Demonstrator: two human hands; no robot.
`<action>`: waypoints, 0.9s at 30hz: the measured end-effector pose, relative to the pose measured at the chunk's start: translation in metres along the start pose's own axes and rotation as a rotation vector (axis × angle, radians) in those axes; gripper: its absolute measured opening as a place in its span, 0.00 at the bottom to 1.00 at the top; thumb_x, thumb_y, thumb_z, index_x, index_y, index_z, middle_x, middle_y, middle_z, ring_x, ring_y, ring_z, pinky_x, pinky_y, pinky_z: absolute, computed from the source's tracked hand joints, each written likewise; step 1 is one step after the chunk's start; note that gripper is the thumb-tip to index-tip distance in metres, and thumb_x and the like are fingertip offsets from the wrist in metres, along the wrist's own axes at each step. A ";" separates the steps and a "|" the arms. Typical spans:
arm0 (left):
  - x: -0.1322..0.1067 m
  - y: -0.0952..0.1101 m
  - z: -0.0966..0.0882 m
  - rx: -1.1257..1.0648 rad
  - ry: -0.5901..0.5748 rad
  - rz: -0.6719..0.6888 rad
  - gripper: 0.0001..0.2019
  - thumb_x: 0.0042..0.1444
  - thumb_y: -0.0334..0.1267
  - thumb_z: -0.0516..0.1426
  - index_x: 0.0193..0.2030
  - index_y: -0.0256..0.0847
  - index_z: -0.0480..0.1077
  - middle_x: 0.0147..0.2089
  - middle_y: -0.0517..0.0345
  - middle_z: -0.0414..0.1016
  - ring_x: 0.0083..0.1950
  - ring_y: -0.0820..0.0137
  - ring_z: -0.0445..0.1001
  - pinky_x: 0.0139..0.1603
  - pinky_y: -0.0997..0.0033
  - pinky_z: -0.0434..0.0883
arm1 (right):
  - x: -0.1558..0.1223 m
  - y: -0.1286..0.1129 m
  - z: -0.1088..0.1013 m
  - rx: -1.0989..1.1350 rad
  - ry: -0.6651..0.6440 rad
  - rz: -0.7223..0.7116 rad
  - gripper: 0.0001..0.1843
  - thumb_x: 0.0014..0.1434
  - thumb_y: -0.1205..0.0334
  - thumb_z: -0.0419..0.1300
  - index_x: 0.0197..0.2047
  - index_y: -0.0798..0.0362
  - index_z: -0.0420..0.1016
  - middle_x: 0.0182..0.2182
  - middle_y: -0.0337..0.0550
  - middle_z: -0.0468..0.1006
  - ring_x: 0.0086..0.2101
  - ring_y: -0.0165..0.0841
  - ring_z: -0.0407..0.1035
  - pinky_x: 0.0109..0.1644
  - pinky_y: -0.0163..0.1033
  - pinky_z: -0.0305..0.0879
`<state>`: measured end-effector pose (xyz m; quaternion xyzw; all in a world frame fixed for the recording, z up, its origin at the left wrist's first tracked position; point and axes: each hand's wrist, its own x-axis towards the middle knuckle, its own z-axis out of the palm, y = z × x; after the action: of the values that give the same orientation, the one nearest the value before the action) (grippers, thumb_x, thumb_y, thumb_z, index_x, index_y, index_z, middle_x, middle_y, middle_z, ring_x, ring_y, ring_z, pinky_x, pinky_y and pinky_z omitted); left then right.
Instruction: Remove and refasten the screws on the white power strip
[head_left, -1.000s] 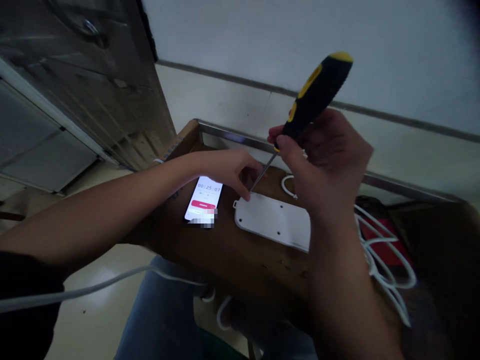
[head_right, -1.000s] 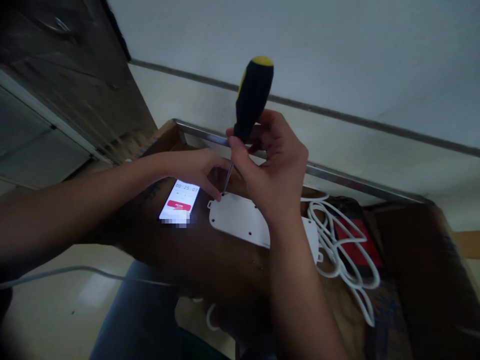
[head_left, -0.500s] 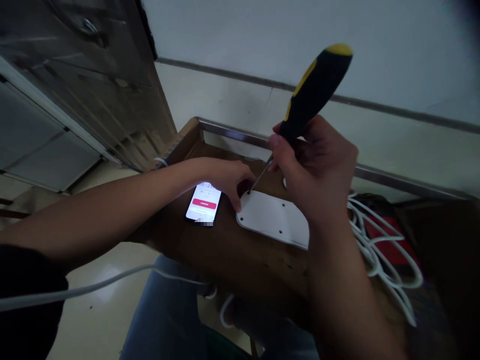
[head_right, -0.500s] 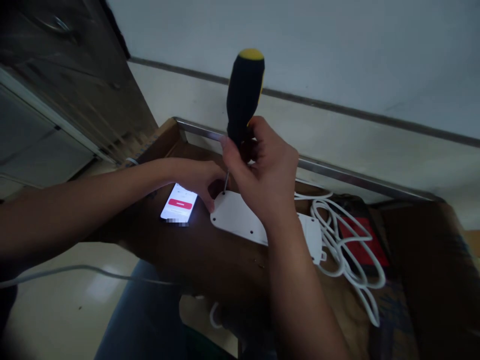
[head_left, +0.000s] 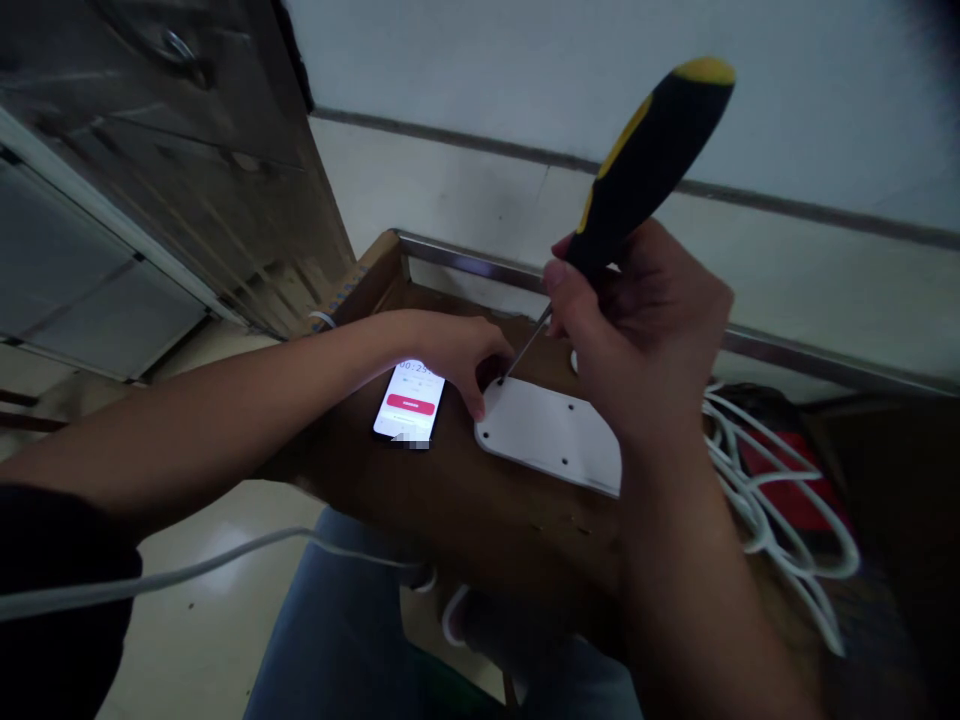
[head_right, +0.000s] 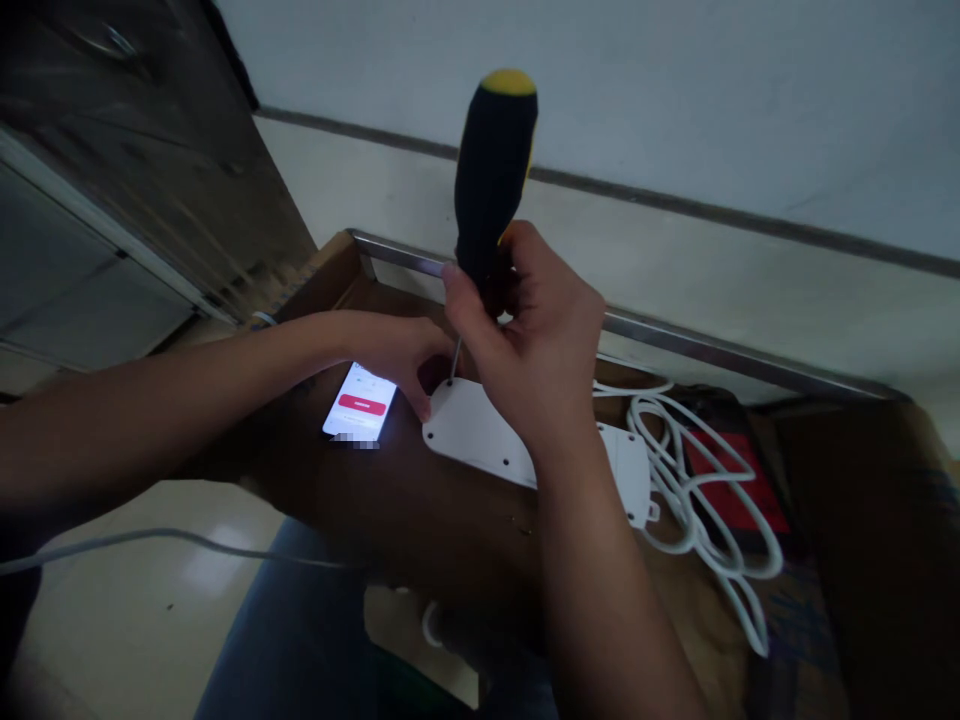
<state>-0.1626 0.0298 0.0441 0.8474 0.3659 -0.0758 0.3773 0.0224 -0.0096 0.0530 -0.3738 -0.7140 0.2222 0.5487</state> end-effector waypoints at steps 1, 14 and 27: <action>0.000 0.000 0.000 0.000 -0.007 -0.004 0.25 0.41 0.45 0.75 0.45 0.39 0.79 0.41 0.57 0.84 0.41 0.66 0.79 0.42 0.70 0.70 | 0.000 0.000 0.000 -0.006 -0.001 -0.009 0.22 0.66 0.43 0.61 0.48 0.54 0.75 0.38 0.37 0.74 0.28 0.15 0.63 0.31 0.26 0.63; 0.001 -0.001 0.000 0.024 0.000 -0.013 0.25 0.42 0.46 0.76 0.45 0.40 0.79 0.37 0.60 0.83 0.37 0.68 0.78 0.42 0.69 0.70 | 0.000 -0.001 -0.001 0.001 0.017 -0.020 0.18 0.65 0.45 0.62 0.46 0.53 0.75 0.38 0.38 0.74 0.27 0.16 0.64 0.30 0.26 0.63; 0.001 -0.002 0.002 -0.012 0.004 0.018 0.25 0.42 0.44 0.76 0.46 0.38 0.80 0.41 0.56 0.85 0.38 0.68 0.78 0.39 0.71 0.69 | 0.000 0.001 0.000 0.003 -0.012 -0.018 0.20 0.64 0.45 0.63 0.47 0.55 0.74 0.39 0.38 0.74 0.28 0.15 0.64 0.30 0.26 0.65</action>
<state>-0.1628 0.0301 0.0414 0.8483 0.3596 -0.0686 0.3825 0.0231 -0.0091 0.0523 -0.3651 -0.7205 0.2205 0.5468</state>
